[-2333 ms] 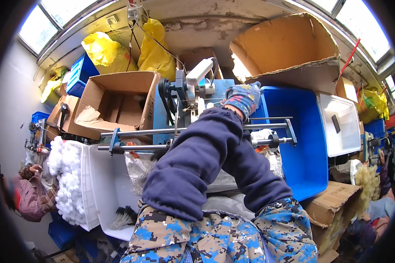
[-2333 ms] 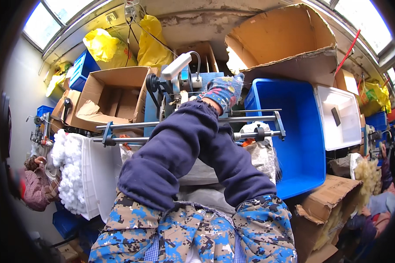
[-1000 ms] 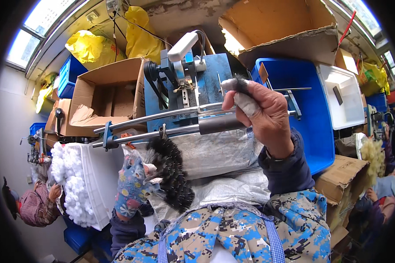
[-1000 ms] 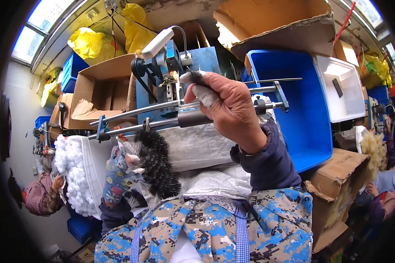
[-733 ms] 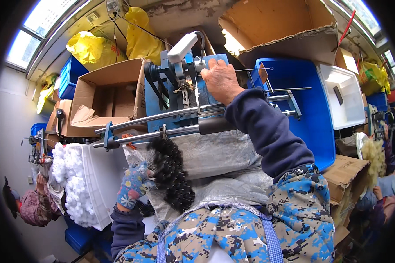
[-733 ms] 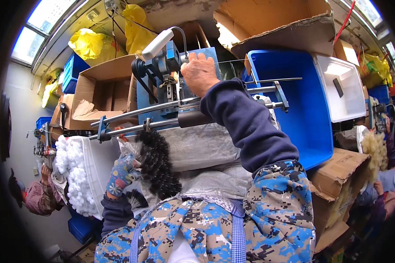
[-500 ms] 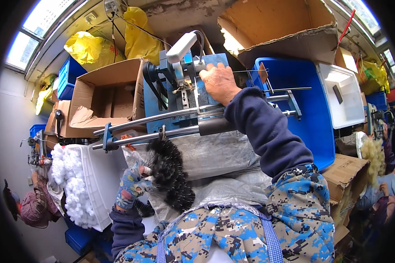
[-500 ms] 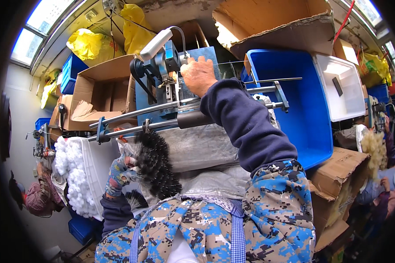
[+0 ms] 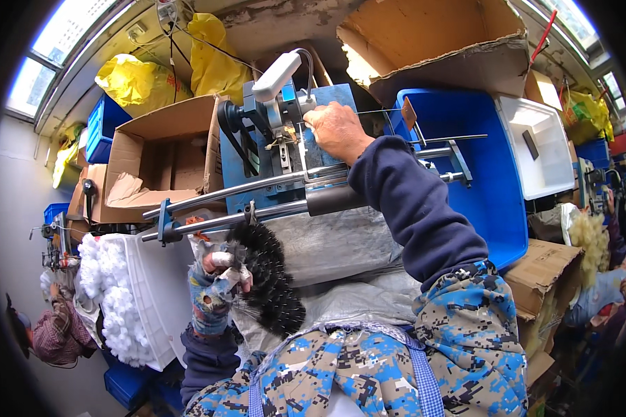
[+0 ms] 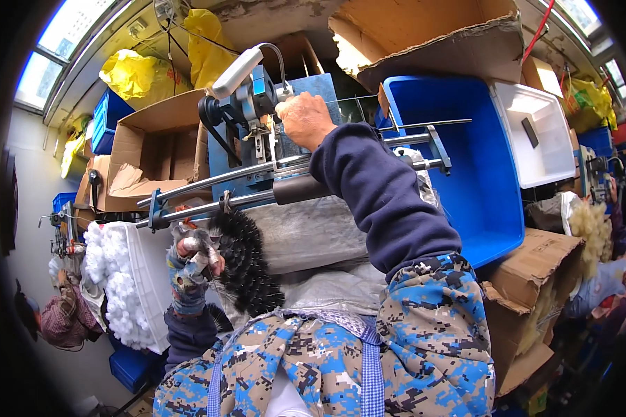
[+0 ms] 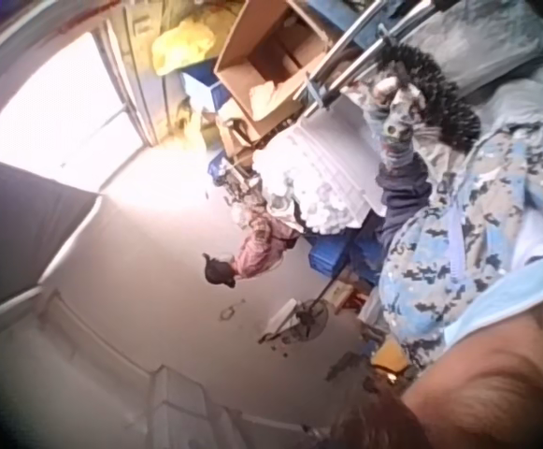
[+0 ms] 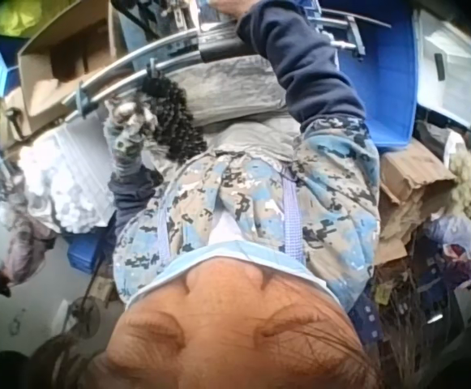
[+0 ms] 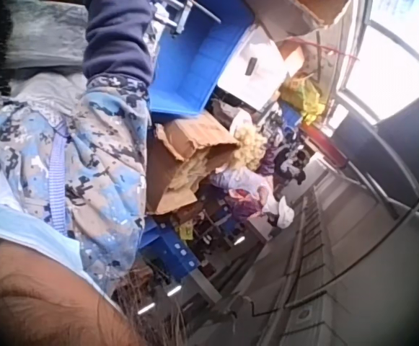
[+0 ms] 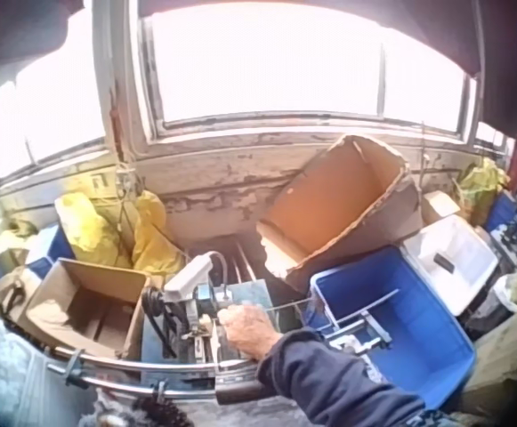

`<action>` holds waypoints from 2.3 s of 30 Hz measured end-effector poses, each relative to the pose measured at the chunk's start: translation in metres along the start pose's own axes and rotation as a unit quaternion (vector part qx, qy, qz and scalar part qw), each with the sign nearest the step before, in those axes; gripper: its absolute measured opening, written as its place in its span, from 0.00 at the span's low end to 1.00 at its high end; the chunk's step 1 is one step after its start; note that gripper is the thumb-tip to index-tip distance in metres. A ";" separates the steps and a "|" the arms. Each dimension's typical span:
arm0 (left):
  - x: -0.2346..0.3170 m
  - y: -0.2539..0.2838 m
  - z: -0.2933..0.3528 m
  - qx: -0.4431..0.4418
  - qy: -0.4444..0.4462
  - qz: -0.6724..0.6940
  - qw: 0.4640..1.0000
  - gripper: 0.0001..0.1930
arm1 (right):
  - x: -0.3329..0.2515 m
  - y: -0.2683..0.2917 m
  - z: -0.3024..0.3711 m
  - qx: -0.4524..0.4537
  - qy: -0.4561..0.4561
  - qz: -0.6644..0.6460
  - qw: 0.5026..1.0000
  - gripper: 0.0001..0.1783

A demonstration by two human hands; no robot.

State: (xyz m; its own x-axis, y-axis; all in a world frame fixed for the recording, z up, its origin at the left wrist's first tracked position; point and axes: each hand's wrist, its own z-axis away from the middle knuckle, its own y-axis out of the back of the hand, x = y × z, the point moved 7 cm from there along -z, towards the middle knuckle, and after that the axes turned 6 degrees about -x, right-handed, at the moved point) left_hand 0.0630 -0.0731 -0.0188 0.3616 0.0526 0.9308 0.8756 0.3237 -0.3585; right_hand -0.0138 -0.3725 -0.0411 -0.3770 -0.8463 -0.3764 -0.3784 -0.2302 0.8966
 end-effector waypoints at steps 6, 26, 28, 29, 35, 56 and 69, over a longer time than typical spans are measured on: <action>0.030 -0.015 -0.002 0.001 -0.077 0.100 0.992 0.10 | 0.007 0.007 0.009 -0.045 -0.100 0.110 0.988 0.14; 0.031 -0.012 0.016 0.118 -0.040 -0.028 0.992 0.10 | -0.054 -0.013 0.027 -0.040 -0.109 0.055 0.992 0.34; 0.026 -0.016 0.012 0.126 -0.012 -0.054 0.990 0.11 | -0.059 -0.019 0.023 -0.015 -0.084 0.040 0.996 0.34; 0.026 -0.017 0.011 0.102 0.004 -0.074 0.992 0.12 | -0.060 -0.019 0.023 -0.030 -0.071 0.045 0.996 0.34; 0.022 0.017 0.021 0.126 0.005 -0.052 0.991 0.13 | -0.019 0.013 0.046 -0.104 -0.083 0.091 0.987 0.27; 0.023 -0.050 -0.007 0.033 0.062 -0.182 0.981 0.13 | -0.125 0.084 0.130 0.025 0.132 -0.348 0.928 0.15; -0.004 0.012 0.040 -0.144 0.135 -0.760 0.619 0.23 | -0.047 0.079 0.037 0.050 0.015 0.012 0.999 0.06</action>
State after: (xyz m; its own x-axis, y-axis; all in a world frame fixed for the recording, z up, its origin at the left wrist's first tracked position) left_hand 0.0595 -0.0316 -0.0241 -0.9444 -0.2780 0.1753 0.2754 -0.3784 0.8837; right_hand -0.0571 -0.3328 0.0391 -0.3628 -0.8651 -0.3465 -0.4519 -0.1618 0.8773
